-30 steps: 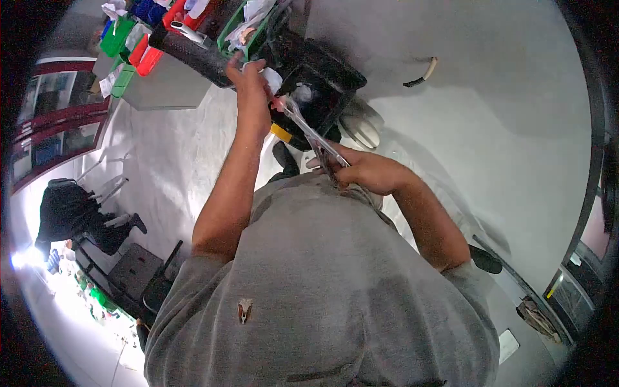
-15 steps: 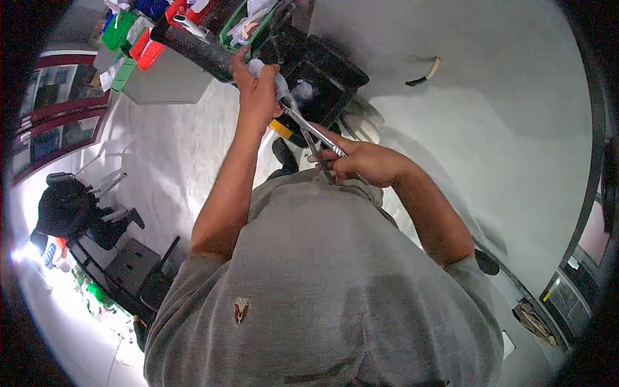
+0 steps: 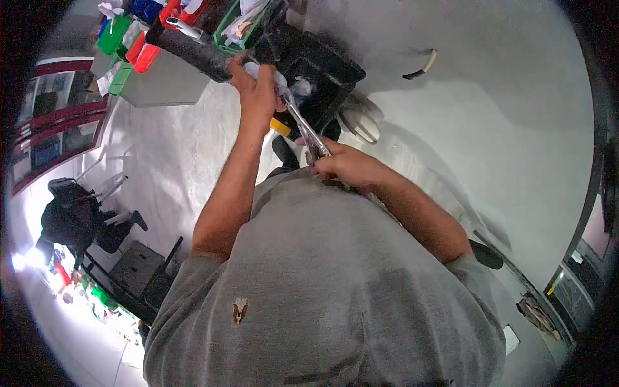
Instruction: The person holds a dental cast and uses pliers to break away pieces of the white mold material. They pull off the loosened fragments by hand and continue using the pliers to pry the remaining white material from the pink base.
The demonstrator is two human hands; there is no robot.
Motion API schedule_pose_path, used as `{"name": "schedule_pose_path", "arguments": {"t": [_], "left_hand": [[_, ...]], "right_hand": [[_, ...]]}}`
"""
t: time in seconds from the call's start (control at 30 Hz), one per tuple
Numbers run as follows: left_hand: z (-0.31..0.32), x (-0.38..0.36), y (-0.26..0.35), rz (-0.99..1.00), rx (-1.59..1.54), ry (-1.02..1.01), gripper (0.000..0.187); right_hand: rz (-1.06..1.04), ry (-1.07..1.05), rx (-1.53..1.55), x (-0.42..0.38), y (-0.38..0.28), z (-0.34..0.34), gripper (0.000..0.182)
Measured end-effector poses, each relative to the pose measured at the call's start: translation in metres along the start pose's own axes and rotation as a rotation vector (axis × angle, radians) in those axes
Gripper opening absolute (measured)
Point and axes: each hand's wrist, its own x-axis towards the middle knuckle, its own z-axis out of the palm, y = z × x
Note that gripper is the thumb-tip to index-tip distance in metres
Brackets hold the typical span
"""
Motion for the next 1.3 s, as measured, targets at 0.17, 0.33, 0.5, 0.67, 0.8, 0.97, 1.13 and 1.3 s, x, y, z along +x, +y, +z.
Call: {"name": "schedule_pose_path", "arguments": {"t": [0.17, 0.33, 0.5, 0.67, 0.8, 0.97, 1.13, 1.3], "left_hand": [[0.0, -0.003, 0.002, -0.111, 0.058, -0.029, 0.063], [0.001, 0.003, -0.023, -0.017, 0.125, -0.047, 0.059], [0.0, -0.001, -0.021, 0.054, 0.179, -0.047, 0.056], [-0.003, -0.01, 0.01, -0.143, 0.082, -0.148, 0.057], [0.0, -0.006, 0.002, -0.096, 0.02, -0.065, 0.057], [0.006, 0.018, -0.027, -0.03, -0.039, -0.017, 0.053], [0.013, 0.002, -0.015, -0.054, 0.058, -0.018, 0.053], [0.017, 0.0, -0.012, -0.225, 0.089, -0.106, 0.054]], "right_hand": [[-0.125, -0.081, -0.099, 0.002, 0.007, -0.01, 0.068], [-0.129, -0.087, -0.129, -0.007, -0.003, -0.015, 0.067], [-0.033, -0.111, -0.021, 0.01, 0.012, -0.012, 0.06], [-0.093, 0.006, -0.313, 0.009, 0.001, -0.005, 0.052], [-0.141, 0.109, -0.388, 0.014, 0.004, 0.0, 0.052], [-0.111, 0.11, 0.049, 0.025, 0.013, 0.003, 0.056], [-0.077, -0.086, 0.136, 0.005, 0.021, -0.002, 0.043], [0.051, 0.107, -0.377, 0.004, 0.023, 0.0, 0.035]]}}
